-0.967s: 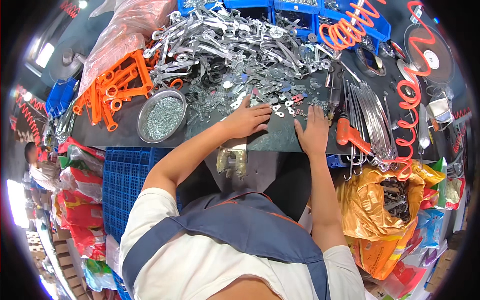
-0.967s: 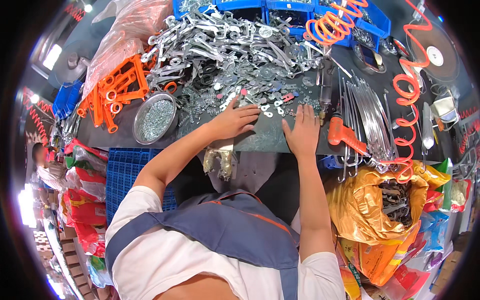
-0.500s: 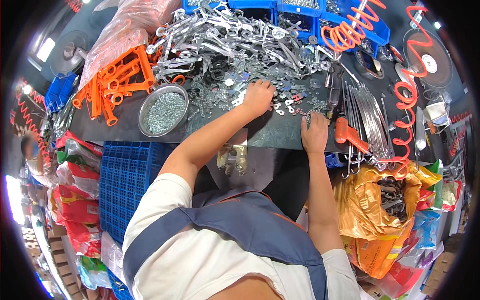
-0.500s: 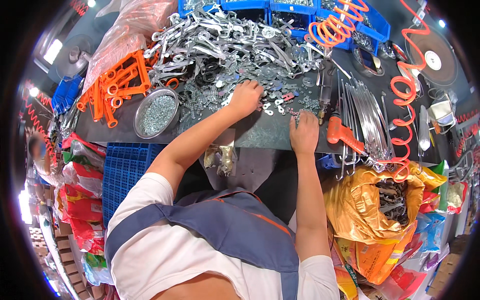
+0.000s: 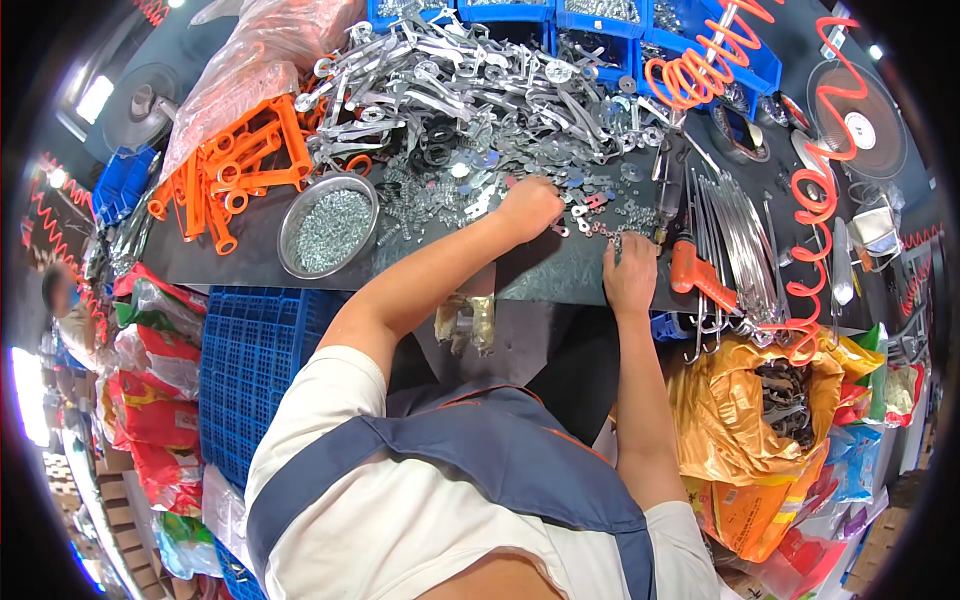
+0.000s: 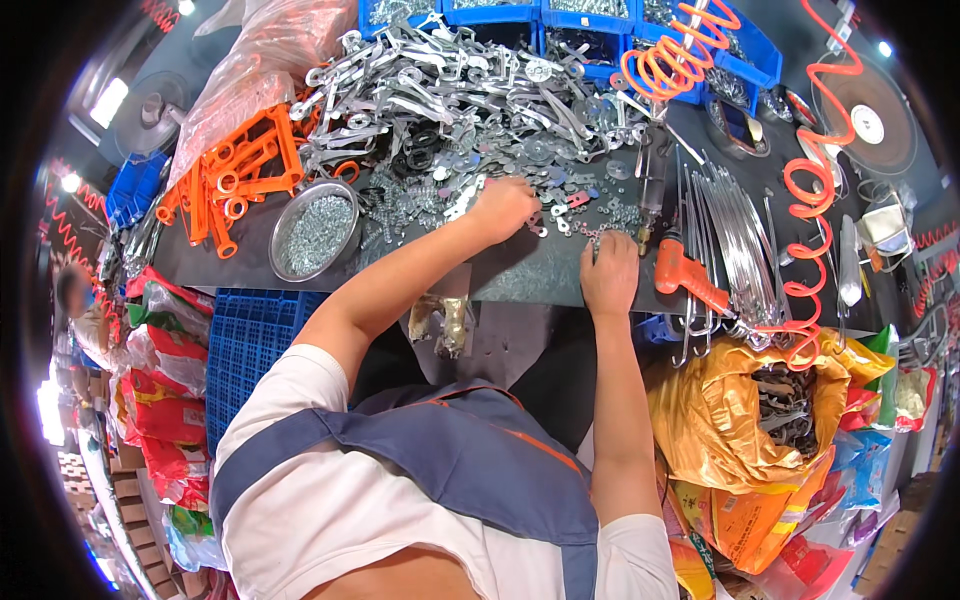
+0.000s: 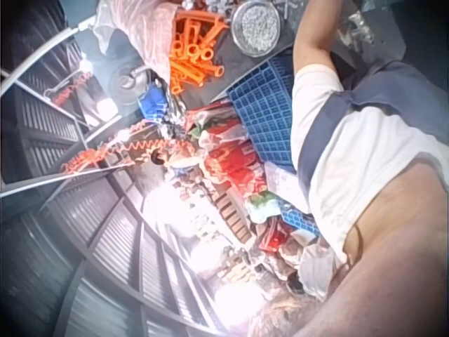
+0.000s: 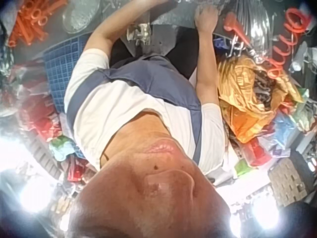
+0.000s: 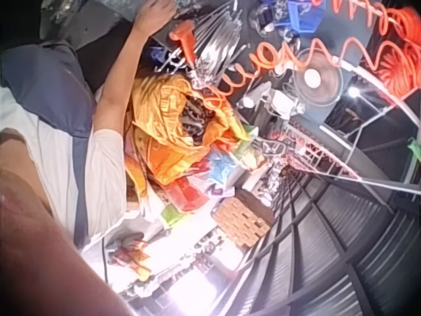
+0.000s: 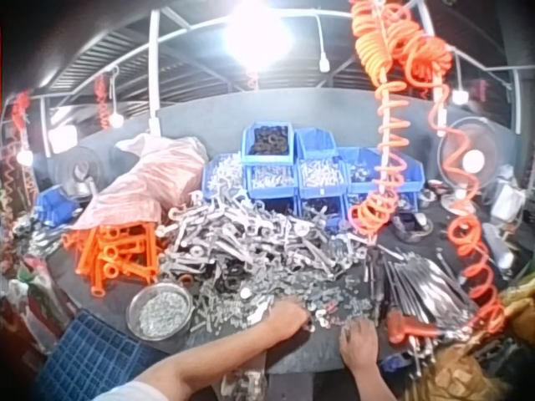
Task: Manually assembling various metal and plastic components using hands and a power drill at a workstation.
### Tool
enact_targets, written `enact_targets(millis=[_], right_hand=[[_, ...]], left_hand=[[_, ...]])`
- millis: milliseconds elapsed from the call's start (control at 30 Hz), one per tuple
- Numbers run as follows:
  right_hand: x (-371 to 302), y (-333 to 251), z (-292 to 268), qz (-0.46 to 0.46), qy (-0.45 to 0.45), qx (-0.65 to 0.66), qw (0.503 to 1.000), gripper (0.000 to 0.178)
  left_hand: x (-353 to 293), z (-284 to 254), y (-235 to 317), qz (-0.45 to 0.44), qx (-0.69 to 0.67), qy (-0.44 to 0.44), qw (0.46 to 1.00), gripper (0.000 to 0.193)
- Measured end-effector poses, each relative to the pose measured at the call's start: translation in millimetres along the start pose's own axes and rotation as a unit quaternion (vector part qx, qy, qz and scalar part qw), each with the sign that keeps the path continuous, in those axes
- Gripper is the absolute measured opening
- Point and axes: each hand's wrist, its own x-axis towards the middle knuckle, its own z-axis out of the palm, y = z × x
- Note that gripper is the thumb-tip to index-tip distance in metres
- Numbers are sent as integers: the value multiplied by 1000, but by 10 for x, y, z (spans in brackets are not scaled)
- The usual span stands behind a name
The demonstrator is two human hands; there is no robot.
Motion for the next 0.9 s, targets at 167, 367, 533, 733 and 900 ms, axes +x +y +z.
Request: enact_targets(millis=[167, 367, 533, 733, 900], right_hand=[[0, -17, 0, -6, 5, 8, 1000, 20], [-16, 16, 2, 6, 37, 31, 999, 16], [-6, 13, -4, -5, 37, 27, 999, 15], [11, -26, -57, 1, 63, 46, 997, 16], [3, -24, -54, 3, 66, 47, 997, 16]], left_hand=[[107, 68, 24, 1, 9, -40, 999, 10], [41, 44, -37, -7, -129, 39, 991, 6], [-65, 74, -354, -105, -231, 78, 964, 6], [-68, 25, -171, -74, -193, 47, 977, 6], [-31, 19, -127, -73, -15, 5, 997, 14]])
